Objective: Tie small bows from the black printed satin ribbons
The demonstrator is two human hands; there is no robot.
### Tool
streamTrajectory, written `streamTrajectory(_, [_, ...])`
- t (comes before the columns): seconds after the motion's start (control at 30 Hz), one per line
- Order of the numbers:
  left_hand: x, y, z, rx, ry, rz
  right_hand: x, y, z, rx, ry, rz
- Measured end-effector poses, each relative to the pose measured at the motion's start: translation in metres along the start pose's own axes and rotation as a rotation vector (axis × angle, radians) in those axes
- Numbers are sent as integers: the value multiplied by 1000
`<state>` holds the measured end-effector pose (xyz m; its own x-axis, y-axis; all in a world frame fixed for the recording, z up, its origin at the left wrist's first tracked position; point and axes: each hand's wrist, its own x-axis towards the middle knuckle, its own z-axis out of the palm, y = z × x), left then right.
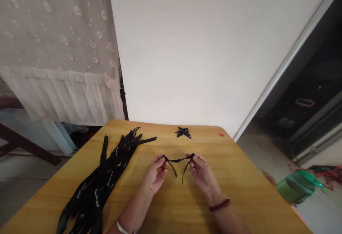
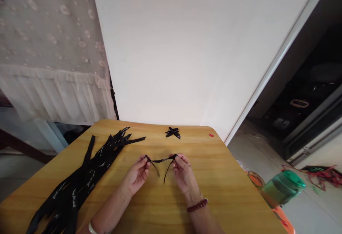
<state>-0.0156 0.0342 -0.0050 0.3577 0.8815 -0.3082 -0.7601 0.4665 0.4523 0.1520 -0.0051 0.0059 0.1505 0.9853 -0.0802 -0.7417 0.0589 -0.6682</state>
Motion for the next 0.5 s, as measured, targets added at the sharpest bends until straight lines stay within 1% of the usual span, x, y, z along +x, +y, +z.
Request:
streamTrajectory(0.1, [-1,0,2,-58,41,-8,1,3,-1,30,24,-10])
streamTrajectory(0.2, [-2,1,5,-66,22,-11,1,4,-1,56,51,-14])
streamTrajectory(0.3, [-3,1,8,-55,-2,-11,1,3,1,45,53,36])
streamTrajectory(0.5, [-3,0,6,-68,24,-32,2,5,1,65,53,44])
